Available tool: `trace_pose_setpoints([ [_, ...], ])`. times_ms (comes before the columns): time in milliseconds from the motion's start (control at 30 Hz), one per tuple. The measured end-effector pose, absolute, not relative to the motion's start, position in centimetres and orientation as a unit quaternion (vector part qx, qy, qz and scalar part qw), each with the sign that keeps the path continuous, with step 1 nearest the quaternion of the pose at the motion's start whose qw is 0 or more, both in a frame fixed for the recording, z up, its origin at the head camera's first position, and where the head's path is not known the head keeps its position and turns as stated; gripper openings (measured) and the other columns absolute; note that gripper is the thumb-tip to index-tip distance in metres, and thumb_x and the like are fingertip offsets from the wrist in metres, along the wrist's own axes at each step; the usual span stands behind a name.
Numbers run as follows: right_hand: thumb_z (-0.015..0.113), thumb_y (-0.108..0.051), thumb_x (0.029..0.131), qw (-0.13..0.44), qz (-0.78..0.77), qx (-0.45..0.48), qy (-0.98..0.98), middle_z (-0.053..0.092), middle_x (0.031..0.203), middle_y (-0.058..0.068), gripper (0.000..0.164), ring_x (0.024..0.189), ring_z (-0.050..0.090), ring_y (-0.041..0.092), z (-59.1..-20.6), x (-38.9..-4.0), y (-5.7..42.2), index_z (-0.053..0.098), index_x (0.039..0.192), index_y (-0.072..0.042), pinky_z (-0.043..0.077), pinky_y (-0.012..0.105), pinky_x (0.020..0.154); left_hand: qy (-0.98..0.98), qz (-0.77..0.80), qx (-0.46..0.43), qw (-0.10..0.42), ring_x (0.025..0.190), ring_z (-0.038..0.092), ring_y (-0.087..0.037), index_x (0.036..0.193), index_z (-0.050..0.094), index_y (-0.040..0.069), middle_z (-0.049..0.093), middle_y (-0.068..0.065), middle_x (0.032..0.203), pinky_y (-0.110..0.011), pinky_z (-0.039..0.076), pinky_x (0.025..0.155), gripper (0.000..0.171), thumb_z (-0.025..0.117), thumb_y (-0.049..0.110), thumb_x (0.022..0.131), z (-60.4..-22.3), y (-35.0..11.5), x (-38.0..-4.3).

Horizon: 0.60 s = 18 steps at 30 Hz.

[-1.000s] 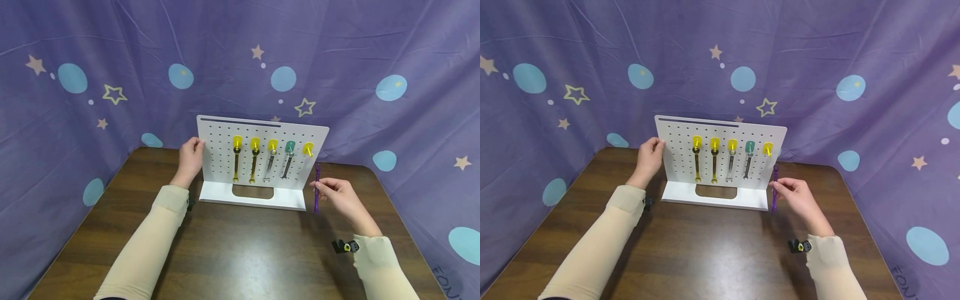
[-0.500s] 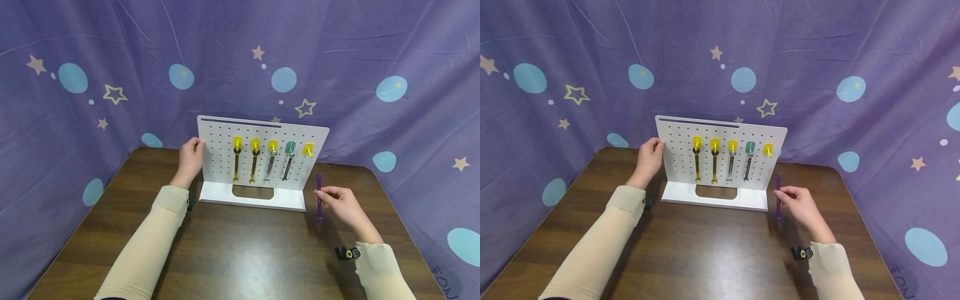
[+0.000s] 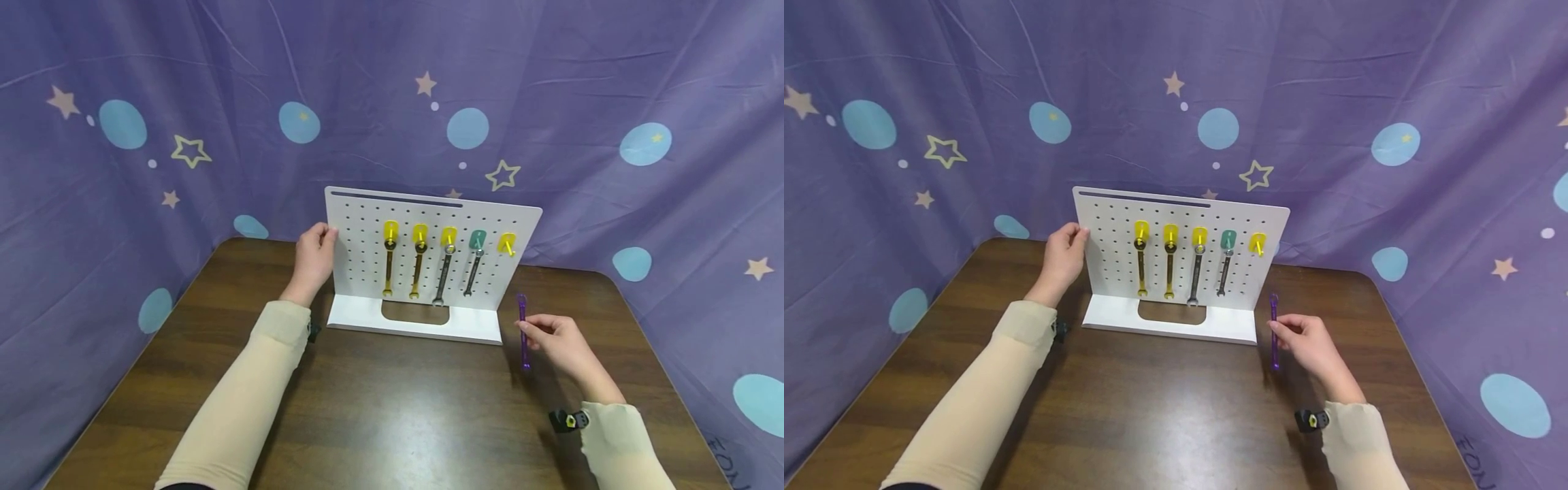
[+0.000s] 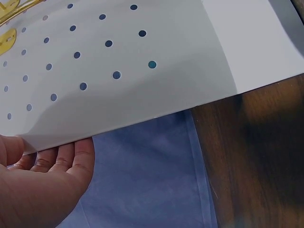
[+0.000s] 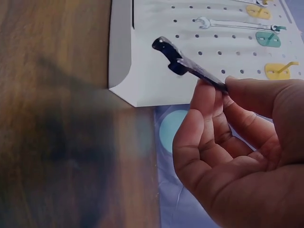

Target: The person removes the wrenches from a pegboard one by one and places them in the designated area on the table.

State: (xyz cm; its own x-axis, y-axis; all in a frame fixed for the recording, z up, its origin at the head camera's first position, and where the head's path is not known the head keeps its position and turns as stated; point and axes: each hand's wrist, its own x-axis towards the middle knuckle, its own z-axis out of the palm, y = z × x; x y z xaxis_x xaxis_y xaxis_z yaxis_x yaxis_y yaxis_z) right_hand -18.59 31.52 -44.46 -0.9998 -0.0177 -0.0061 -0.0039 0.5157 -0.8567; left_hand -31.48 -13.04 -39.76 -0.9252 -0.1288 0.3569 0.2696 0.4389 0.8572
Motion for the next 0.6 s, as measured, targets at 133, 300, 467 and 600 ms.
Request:
trace_pose_setpoints([
  [133,0.069,-0.016,0.100,0.010,-0.482,-0.007,0.876,0.069,0.080,0.009,0.029,0.070,0.063,0.021,-45.0,-18.5,31.7,0.070,0.110,0.012,0.053,0.032,0.060,-0.826,-0.530,-0.041,0.186,0.071,0.046,-0.023,0.098,0.062,-0.004,0.052,-0.012,0.078,-0.034,0.038,0.061,0.028,0.050,0.019,0.109,-39.7,-13.0,-31.5],
  [300,0.070,-0.012,0.099,0.012,-0.477,-0.013,0.879,0.068,0.078,0.010,0.027,0.069,0.063,0.022,-45.6,-18.4,31.9,0.069,0.108,0.013,0.053,0.033,0.060,-0.827,-0.530,-0.039,0.182,0.072,0.046,-0.023,0.100,0.062,-0.004,0.052,-0.012,0.079,-0.033,0.038,0.061,0.029,0.050,0.020,0.109,-39.6,-12.9,-31.5],
  [467,0.069,-0.011,0.098,0.018,-0.486,-0.005,0.874,0.068,0.077,0.009,0.028,0.068,0.063,0.021,-46.2,-18.4,32.0,0.068,0.108,0.015,0.054,0.033,0.060,-0.827,-0.531,-0.038,0.180,0.073,0.047,-0.024,0.100,0.062,-0.005,0.054,-0.014,0.081,-0.034,0.039,0.062,0.029,0.049,0.020,0.110,-39.5,-12.9,-31.4],
  [600,0.070,-0.009,0.097,0.019,-0.491,-0.002,0.871,0.067,0.076,0.009,0.027,0.066,0.063,0.021,-46.6,-18.5,32.1,0.068,0.106,0.016,0.054,0.033,0.060,-0.829,-0.528,-0.036,0.181,0.073,0.048,-0.024,0.100,0.062,-0.004,0.055,-0.014,0.082,-0.035,0.040,0.063,0.029,0.049,0.019,0.110,-39.5,-13.0,-31.3],
])
